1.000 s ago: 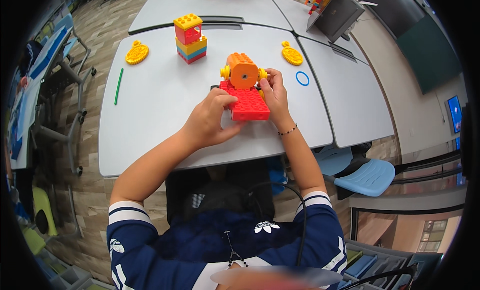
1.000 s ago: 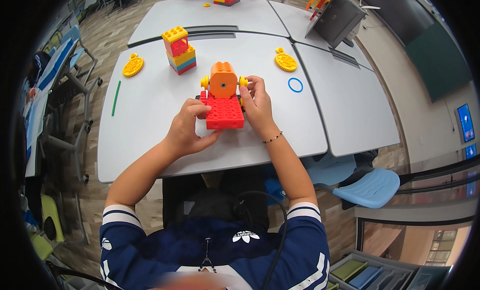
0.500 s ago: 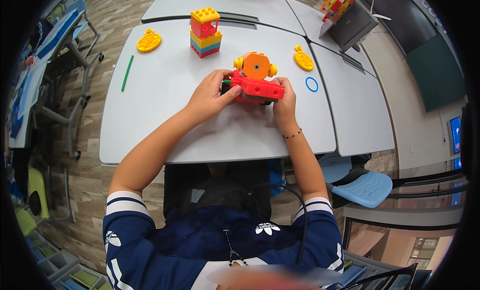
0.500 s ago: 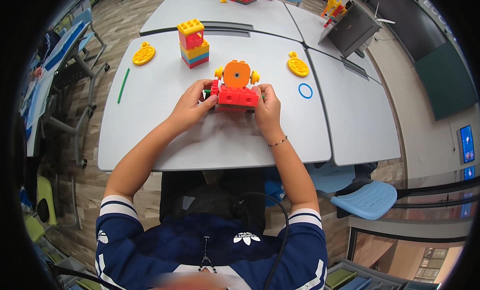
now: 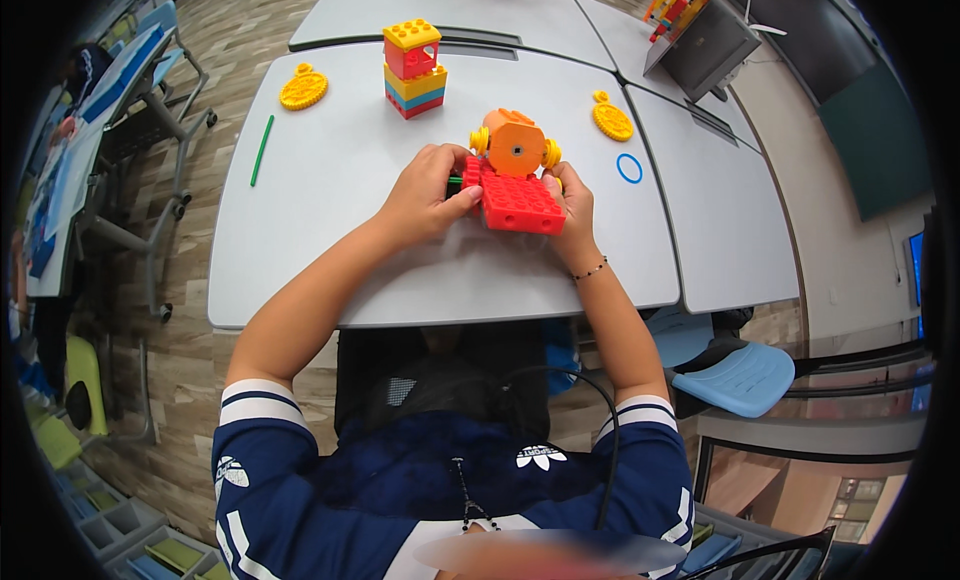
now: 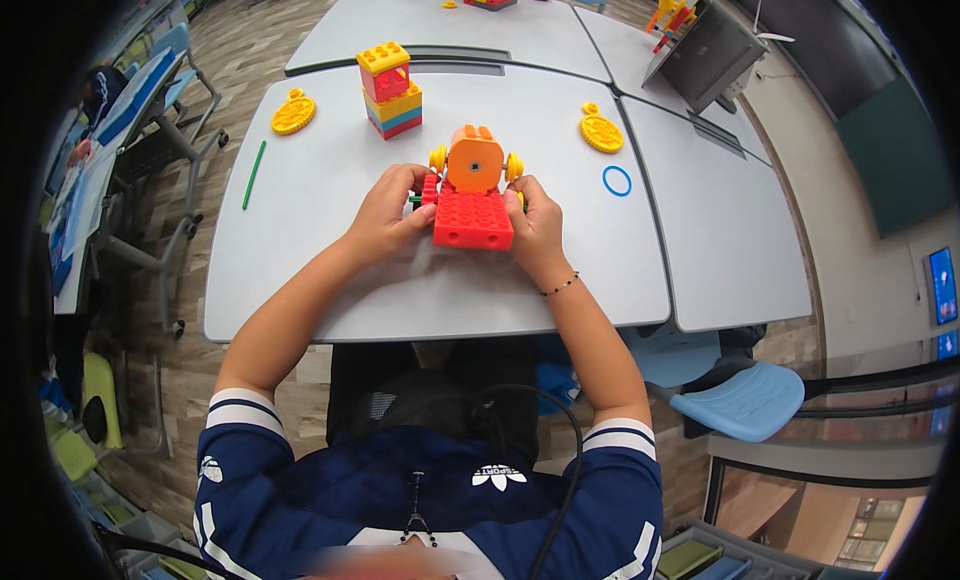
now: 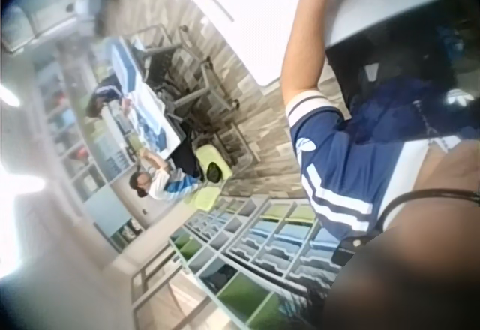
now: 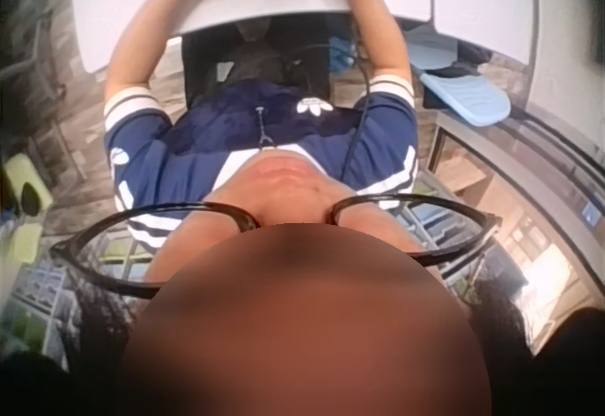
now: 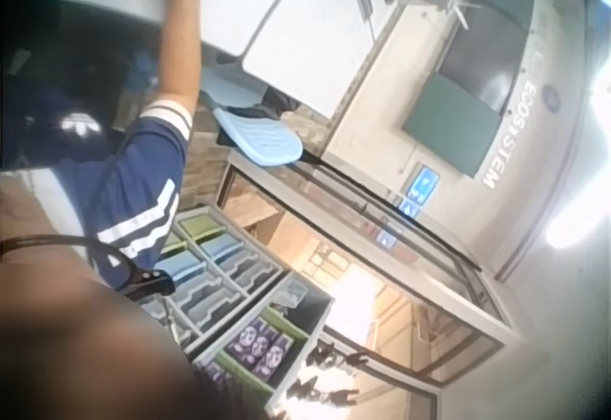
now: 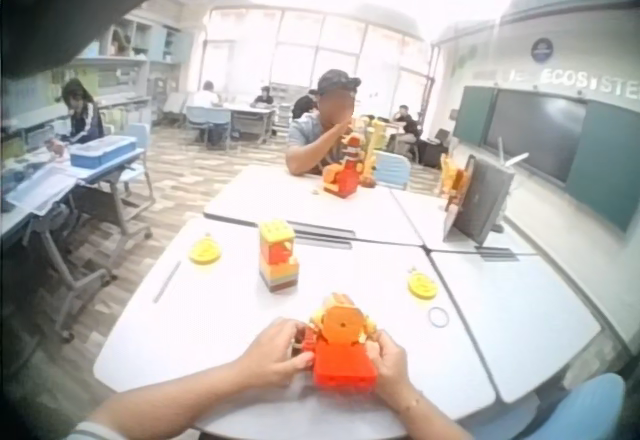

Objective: The person assembles a toy vehicle using colorful building blocks, then disassembles it into individual pieces. They handle wheels, rods, and various block shapes, placing them on the table.

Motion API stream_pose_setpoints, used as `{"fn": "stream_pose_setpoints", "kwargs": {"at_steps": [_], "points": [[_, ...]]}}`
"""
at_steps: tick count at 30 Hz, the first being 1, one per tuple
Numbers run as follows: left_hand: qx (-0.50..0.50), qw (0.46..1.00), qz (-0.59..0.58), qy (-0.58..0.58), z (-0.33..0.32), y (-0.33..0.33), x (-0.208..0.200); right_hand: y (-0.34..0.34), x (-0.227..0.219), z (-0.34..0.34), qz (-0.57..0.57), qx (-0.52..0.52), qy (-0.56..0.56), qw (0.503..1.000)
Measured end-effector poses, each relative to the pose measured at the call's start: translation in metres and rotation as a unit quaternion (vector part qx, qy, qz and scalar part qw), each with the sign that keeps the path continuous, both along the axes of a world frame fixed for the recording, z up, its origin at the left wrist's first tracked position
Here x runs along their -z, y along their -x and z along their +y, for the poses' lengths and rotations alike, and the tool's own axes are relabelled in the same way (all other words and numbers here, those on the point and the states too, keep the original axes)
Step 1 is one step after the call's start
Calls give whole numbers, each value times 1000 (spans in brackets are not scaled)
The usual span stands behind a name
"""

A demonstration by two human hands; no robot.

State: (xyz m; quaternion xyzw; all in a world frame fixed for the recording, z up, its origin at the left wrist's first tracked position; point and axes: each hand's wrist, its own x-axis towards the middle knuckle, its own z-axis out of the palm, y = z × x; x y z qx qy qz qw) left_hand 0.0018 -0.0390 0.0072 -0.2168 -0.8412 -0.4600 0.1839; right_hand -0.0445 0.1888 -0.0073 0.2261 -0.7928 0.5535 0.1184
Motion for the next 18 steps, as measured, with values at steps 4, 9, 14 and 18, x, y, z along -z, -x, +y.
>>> {"fn": "stream_pose_setpoints", "kwargs": {"at_steps": [4,9,14,18], "points": [[0,1000,24,13,0,2,-1,0,2,3,14,-2,-9,1000],[-30,999,33,19,1,-1,0,1,4,1,-8,-10,18,1000],[-43,997,60,33,2,-1,0,1,2,2,31,10,-12,999],[-25,998,46,31,3,0,0,-3,-1,2,52,-2,1,999]]}}
